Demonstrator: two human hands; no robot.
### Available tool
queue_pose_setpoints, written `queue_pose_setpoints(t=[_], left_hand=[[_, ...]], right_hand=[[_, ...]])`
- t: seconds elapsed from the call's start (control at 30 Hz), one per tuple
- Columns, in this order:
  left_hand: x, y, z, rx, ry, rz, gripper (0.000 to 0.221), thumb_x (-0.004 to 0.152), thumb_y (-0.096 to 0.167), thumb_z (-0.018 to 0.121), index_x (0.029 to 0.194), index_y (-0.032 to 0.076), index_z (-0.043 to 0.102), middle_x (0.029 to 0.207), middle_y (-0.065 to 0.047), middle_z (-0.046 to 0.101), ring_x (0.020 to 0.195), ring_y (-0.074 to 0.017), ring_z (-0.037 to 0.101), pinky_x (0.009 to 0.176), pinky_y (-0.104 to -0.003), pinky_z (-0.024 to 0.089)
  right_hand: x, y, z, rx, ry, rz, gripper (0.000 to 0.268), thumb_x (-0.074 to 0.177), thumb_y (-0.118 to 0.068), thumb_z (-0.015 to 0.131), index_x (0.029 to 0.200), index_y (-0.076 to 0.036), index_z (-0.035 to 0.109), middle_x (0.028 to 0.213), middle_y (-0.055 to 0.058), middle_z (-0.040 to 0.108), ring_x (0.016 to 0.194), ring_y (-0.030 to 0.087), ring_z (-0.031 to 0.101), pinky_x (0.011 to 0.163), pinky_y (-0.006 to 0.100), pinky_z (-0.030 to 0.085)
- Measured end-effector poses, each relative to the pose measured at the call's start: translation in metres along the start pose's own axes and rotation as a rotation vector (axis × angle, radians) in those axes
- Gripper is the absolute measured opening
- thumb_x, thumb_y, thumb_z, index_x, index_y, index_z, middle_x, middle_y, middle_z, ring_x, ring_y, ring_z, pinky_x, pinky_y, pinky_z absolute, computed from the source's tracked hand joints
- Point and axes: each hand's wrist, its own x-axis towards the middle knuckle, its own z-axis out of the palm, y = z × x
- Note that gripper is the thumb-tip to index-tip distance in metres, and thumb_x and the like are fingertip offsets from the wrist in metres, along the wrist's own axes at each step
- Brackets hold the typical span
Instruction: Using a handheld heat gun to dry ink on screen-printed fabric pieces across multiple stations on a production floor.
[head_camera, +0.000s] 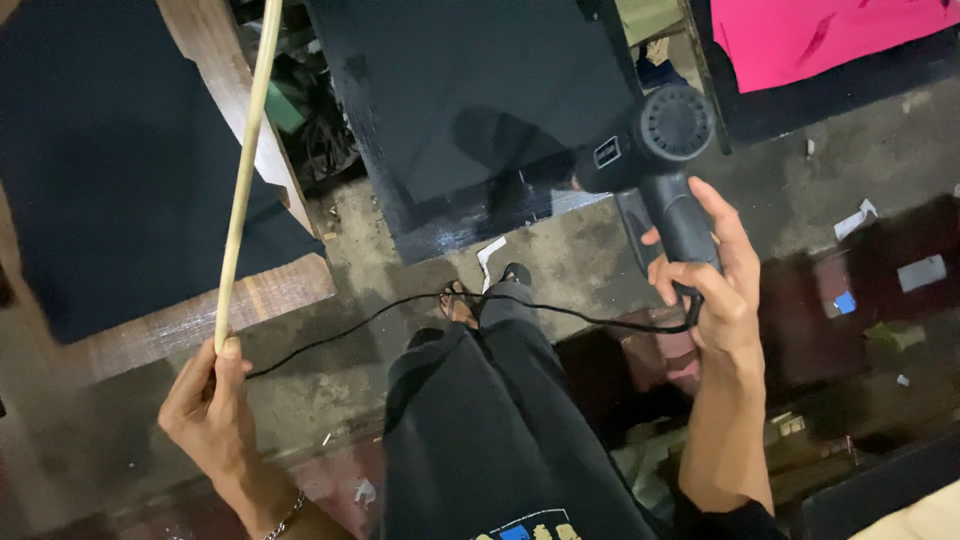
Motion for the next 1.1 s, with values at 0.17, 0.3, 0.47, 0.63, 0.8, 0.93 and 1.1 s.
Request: queue_pose_setpoints(t=[0.17, 0.3, 0.47, 0.63, 0.8, 0.93, 1.1], left_hand=[[0.0, 0.002, 0.0, 0.018, 0.003, 0.019, 0.019, 0.113, 0.011, 0.07, 0.123, -0.003, 0.077, 0.075, -0.003, 0.058, 0.065, -0.0074, 0.037, 0.06, -0.025, 0.027], [-0.001, 0.002, 0.001, 0.043, 0.014, -0.03, 0.014, 0.112, 0.013, 0.071, 0.112, 0.0, 0.078, 0.077, -0.001, 0.056, 0.067, -0.0073, 0.038, 0.062, -0.026, 0.027], [0.0, 0.002, -0.001, 0.032, 0.014, -0.001, 0.018, 0.111, 0.012, 0.071, 0.122, -0.001, 0.078, 0.073, 0.0, 0.055, 0.065, -0.0069, 0.034, 0.061, -0.025, 0.025], [0.0, 0.003, -0.002, 0.013, 0.002, -0.029, 0.017, 0.112, 0.013, 0.071, 0.117, -0.001, 0.078, 0.079, -0.004, 0.06, 0.068, -0.0085, 0.041, 0.062, -0.025, 0.029], [0.001, 0.003, -0.003, 0.008, -0.009, -0.015, 0.018, 0.114, 0.013, 0.069, 0.122, -0.001, 0.077, 0.077, -0.001, 0.056, 0.068, -0.0074, 0.038, 0.062, -0.025, 0.028], [-0.001, 0.005, -0.004, 0.024, -0.004, 0.009, 0.02, 0.116, 0.011, 0.069, 0.128, -0.003, 0.076, 0.084, -0.006, 0.065, 0.07, -0.0088, 0.044, 0.062, -0.025, 0.033], [-0.004, 0.005, -0.006, 0.047, -0.015, 0.035, 0.025, 0.117, 0.018, 0.068, 0.127, -0.003, 0.076, 0.075, -0.003, 0.053, 0.069, -0.0086, 0.035, 0.062, -0.027, 0.026]], right_hand=[[-0.004, -0.002, -0.009, -0.049, -0.031, 0.01, 0.08, 0.077, -0.002, 0.046, 0.157, -0.004, 0.039, 0.065, 0.017, 0.05, 0.049, 0.015, 0.041, 0.063, 0.032, 0.045], [-0.001, 0.01, -0.008, 0.054, 0.022, -0.002, 0.082, 0.076, -0.001, 0.047, 0.157, -0.003, 0.037, 0.076, 0.026, 0.051, 0.049, 0.02, 0.043, 0.061, 0.034, 0.043], [-0.005, -0.001, -0.012, -0.076, 0.037, -0.001, 0.08, 0.075, -0.001, 0.045, 0.155, -0.005, 0.041, 0.061, 0.019, 0.046, 0.049, 0.017, 0.039, 0.061, 0.033, 0.043], [-0.001, 0.012, -0.013, -0.054, 0.083, -0.032, 0.078, 0.079, -0.002, 0.046, 0.157, -0.005, 0.039, 0.063, 0.02, 0.047, 0.061, 0.023, 0.049, 0.064, 0.034, 0.048], [-0.009, 0.011, -0.027, -0.013, 0.034, -0.026, 0.083, 0.076, 0.001, 0.045, 0.158, -0.001, 0.036, 0.09, 0.034, 0.057, 0.044, 0.017, 0.038, 0.059, 0.035, 0.042], [-0.002, 0.013, -0.025, -0.028, 0.101, -0.033, 0.078, 0.078, 0.0, 0.045, 0.155, -0.004, 0.041, 0.068, 0.024, 0.049, 0.055, 0.021, 0.046, 0.057, 0.031, 0.041], [0.002, 0.026, -0.045, 0.015, 0.134, -0.038, 0.083, 0.074, 0.001, 0.043, 0.157, -0.005, 0.037, 0.093, 0.035, 0.053, 0.045, 0.018, 0.037, 0.059, 0.034, 0.042]])
